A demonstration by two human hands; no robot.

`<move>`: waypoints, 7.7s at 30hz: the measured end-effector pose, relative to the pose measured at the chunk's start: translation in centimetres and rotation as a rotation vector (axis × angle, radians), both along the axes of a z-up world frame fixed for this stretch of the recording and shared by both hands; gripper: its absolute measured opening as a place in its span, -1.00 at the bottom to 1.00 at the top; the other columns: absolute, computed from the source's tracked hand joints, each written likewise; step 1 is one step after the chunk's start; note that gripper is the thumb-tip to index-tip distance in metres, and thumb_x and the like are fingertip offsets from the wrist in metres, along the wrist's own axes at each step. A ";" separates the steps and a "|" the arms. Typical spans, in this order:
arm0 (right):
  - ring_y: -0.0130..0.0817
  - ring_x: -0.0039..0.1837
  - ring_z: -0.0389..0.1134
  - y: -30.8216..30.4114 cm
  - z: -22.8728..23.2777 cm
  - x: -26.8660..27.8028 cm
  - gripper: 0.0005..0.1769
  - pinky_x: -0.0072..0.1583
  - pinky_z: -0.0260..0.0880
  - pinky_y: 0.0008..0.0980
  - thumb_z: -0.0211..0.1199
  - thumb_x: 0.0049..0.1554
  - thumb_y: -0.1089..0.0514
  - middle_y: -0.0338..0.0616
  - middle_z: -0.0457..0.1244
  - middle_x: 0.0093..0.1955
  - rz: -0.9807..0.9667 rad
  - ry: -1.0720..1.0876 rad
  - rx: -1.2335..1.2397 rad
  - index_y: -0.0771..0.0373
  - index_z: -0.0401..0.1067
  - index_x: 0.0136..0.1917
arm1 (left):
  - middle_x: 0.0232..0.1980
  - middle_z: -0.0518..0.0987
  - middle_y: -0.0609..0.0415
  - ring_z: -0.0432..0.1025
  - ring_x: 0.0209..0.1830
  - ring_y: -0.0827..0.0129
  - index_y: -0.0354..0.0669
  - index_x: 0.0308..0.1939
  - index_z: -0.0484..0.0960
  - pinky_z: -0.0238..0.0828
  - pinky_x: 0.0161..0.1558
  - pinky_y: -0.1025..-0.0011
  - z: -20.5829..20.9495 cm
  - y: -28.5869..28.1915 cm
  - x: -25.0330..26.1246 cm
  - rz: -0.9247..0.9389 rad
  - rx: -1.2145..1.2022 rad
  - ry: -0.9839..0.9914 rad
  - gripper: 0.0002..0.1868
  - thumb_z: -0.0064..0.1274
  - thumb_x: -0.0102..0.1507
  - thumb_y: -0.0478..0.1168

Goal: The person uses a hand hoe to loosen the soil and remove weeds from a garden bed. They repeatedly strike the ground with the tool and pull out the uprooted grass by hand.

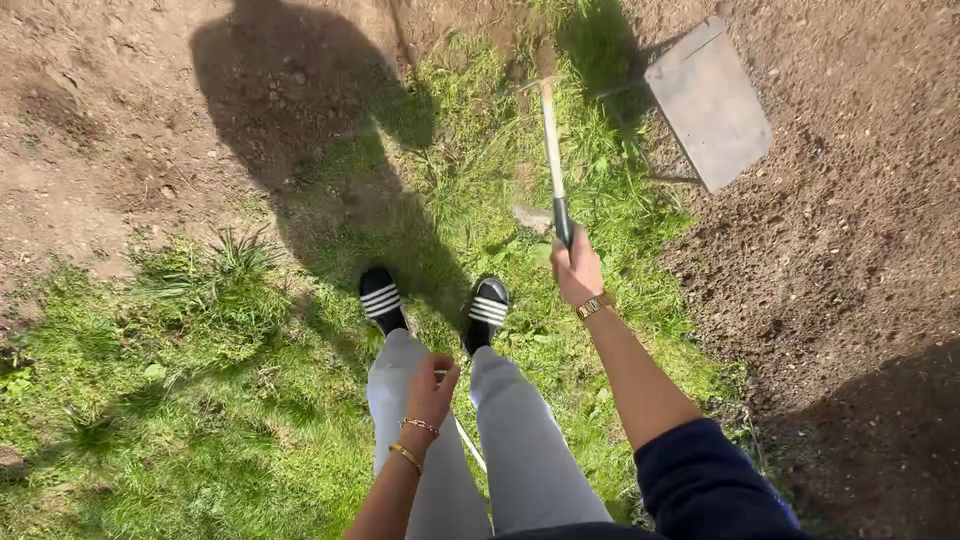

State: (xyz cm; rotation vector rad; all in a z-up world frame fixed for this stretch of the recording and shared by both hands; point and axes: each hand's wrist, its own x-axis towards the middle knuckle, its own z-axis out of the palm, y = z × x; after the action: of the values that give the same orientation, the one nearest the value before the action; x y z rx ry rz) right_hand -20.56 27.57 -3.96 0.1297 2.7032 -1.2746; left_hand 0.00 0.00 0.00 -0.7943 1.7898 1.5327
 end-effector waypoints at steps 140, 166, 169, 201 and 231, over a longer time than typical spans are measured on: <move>-0.56 -0.35 0.33 -0.9 -35.3 -27.1 -0.82 -0.33 0.57 -0.51 0.03 0.32 0.12 -0.17 0.31 -0.12 -0.571 -0.467 0.390 0.21 0.21 0.16 | 0.00 0.47 -0.05 0.56 -0.38 0.28 -0.03 -0.04 0.50 0.53 -0.19 0.22 -24.6 -2.1 -15.3 -0.294 -0.050 -0.053 -0.82 0.05 0.30 -0.15; -0.23 -0.31 0.41 -13.1 -25.6 -6.0 -0.49 -0.28 0.56 -0.24 -0.07 0.34 -0.11 0.08 0.27 -0.23 -0.170 -0.801 0.082 0.41 0.11 0.26 | -0.12 0.53 -0.04 0.50 -0.06 0.03 -0.01 0.04 0.54 0.48 -0.06 0.01 -25.6 -1.8 -19.7 0.017 -0.173 0.074 -0.60 -0.15 0.44 0.18; -0.11 -0.40 0.36 -16.9 -18.8 -6.5 -0.58 -0.43 0.31 -0.30 -0.07 0.36 -0.12 0.03 0.22 -0.39 -0.008 -0.603 0.068 0.32 0.16 0.06 | 0.20 0.53 -0.19 0.43 0.24 -0.17 -0.08 0.23 0.53 0.40 0.21 -0.10 -25.3 -0.9 -22.7 -0.038 -0.039 -0.139 -0.28 -0.13 0.35 0.44; -0.02 0.12 0.41 -12.4 -42.8 -12.6 -0.24 0.10 0.50 -0.13 0.45 -0.03 -0.05 0.06 0.28 0.12 0.817 0.118 0.468 0.22 0.26 0.35 | -0.12 0.73 -0.14 0.64 -0.03 -0.02 -0.15 0.00 0.61 0.62 -0.05 0.07 -51.7 -33.3 -13.9 -0.774 -0.740 -0.138 -0.60 0.02 0.31 0.09; -0.09 -0.05 0.46 -3.4 -52.8 -35.2 -0.62 0.02 0.56 -0.12 0.37 0.17 -0.10 0.07 0.35 -0.18 -0.081 -0.166 0.721 0.29 0.48 -0.08 | 0.16 0.52 -0.02 0.56 0.05 -0.14 0.09 0.21 0.45 0.51 0.07 -0.01 -35.8 -16.0 -16.7 -0.714 -0.704 0.230 -0.55 0.01 0.31 0.11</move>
State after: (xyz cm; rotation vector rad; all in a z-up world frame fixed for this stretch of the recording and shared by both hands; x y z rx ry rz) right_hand -55.73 24.14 -56.80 0.4028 2.8823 -0.2282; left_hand -16.71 -16.04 -35.80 -0.1976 2.4613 0.5362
